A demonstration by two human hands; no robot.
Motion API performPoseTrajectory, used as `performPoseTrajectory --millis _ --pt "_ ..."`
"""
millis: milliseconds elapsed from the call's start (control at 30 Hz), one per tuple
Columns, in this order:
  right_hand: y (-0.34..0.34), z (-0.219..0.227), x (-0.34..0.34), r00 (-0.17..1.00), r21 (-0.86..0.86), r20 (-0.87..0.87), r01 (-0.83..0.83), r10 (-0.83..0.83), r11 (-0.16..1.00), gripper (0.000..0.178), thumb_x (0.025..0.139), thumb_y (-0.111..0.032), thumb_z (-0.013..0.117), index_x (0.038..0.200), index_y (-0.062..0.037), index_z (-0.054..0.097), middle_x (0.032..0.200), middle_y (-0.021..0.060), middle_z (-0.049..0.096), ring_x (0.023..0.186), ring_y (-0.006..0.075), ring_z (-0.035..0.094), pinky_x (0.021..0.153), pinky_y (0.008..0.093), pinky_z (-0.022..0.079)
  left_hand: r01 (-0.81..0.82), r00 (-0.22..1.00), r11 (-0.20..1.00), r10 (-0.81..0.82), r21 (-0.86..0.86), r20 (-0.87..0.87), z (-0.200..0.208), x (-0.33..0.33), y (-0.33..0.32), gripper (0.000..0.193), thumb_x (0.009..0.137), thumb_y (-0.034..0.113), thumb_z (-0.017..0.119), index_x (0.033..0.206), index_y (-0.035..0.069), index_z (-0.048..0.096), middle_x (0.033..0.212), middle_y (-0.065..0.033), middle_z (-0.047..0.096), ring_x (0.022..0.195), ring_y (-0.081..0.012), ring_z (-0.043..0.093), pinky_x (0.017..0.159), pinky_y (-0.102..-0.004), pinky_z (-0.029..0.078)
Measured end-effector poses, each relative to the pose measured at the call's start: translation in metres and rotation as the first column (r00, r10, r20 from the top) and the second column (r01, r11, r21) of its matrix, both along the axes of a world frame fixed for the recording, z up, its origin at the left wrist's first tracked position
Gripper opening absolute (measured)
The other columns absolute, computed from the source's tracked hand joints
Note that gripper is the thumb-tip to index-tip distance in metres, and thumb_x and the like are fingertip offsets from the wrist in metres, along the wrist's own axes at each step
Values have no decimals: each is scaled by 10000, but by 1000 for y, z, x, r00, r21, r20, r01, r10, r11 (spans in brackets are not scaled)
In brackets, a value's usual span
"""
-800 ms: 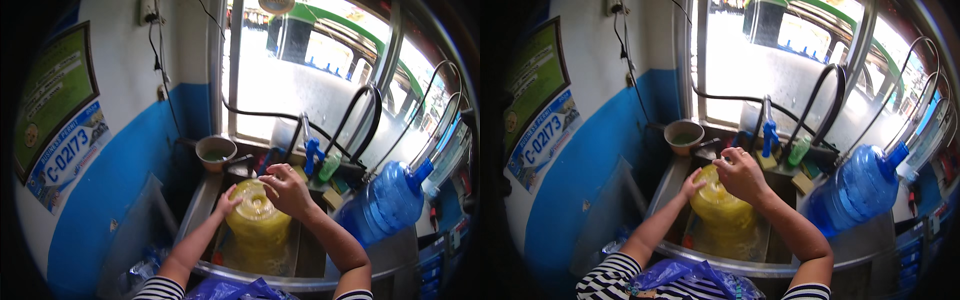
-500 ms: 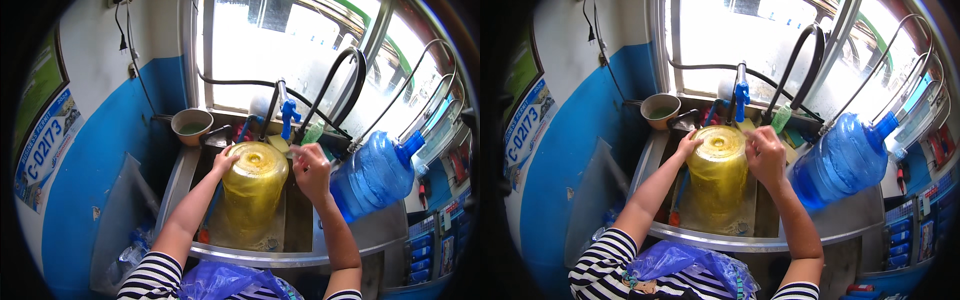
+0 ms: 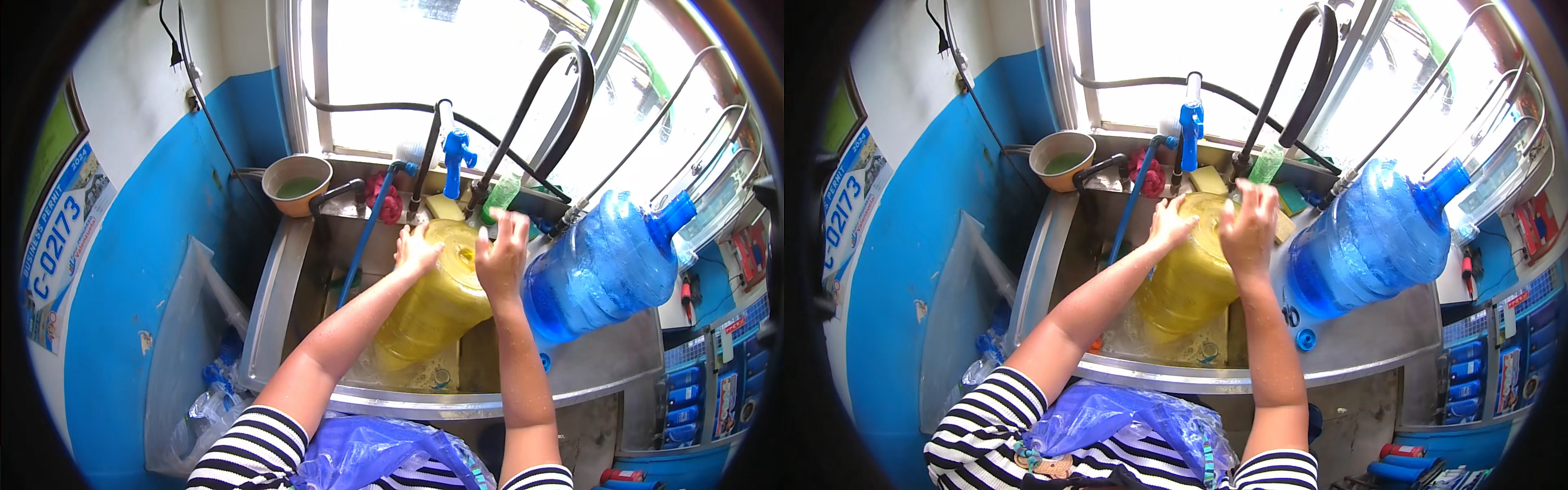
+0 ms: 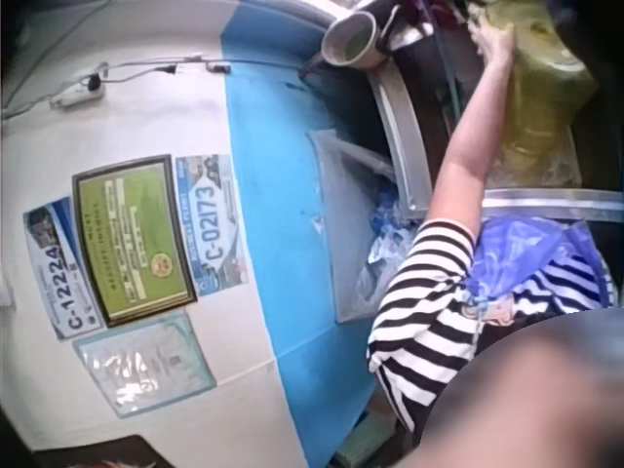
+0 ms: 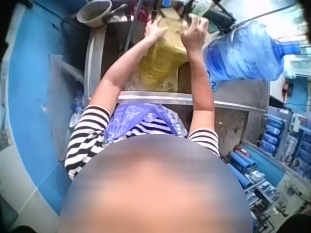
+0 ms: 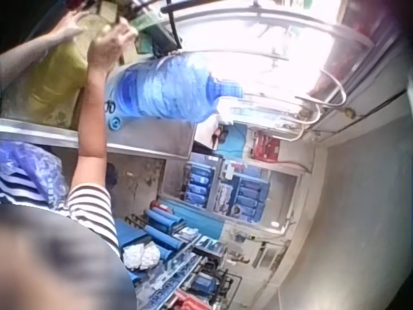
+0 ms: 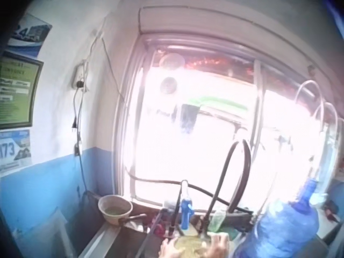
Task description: The person washes a yellow water container in a sink, then places it aside. They then wash a blue water container using soap and a sponge, rinse it with a hose, and set it aside. The person repeats the washing and rinsing process on the blue container.
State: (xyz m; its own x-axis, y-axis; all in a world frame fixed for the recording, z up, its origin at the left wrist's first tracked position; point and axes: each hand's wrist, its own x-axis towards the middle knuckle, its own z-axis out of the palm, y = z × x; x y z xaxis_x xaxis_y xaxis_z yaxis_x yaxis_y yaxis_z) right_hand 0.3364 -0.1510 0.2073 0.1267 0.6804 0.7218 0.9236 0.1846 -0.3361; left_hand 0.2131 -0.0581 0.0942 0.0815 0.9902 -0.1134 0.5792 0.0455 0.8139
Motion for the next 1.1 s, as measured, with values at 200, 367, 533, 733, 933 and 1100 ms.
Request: performPoseTrajectory --millis 200,367,533,733,933,1100 --pt "2 -70 65 873 -921 57 233 -484 312 707 913 -646 388 1503 -275 269 1474 223 318 1320 529 306 1006 749 198 197 979 944 -204 266 -3 -3 -19 -73 563 849 337 642 1315 79 458 1434 -269 348 1342 -389 343 1072 -463 343" --pt "17 -60 21 949 -809 -40 153 -312 568 579 939 -607 395 1392 -255 473 1435 183 429 1338 500 304 978 789 177 343 910 938 -343 39 234 18 -73 -153 289 868 237 582 1026 -4 563 1116 -212 581 1087 -298 578 906 -383 461" --pt "-15 -62 -14 656 -467 -484 -753 579 464 374 951 -359 547 739 -98 712 952 95 639 1039 259 572 901 417 444 -44 878 937 -130 347 460 -22 -104 -122 259 866 171 543 1059 -3 539 1043 -160 568 1016 -263 579 890 -359 452" --pt "-84 -31 -3 790 -846 -463 -529 401 65 439 918 -304 620 565 -43 601 555 42 602 514 180 581 554 342 476 17 739 967 -184 254 648 -16 -137 -95 520 905 260 493 1353 11 409 1340 -138 436 1262 -269 434 1046 -386 337" --pt "-93 -30 31 936 -622 127 -183 328 762 259 900 -254 600 1088 -85 657 866 120 664 846 286 634 1004 523 384 63 781 958 -222 280 584 -5 -142 -93 442 870 174 509 1286 25 493 1327 -94 460 1255 -219 446 1065 -366 330" --pt "-97 -30 1 888 -483 -178 -455 425 748 427 874 -198 620 1289 -108 578 1008 163 663 833 274 654 1070 501 342 126 852 930 -280 345 443 5 -124 -102 342 871 168 564 1195 60 563 1320 -97 469 1213 -214 473 998 -359 405"
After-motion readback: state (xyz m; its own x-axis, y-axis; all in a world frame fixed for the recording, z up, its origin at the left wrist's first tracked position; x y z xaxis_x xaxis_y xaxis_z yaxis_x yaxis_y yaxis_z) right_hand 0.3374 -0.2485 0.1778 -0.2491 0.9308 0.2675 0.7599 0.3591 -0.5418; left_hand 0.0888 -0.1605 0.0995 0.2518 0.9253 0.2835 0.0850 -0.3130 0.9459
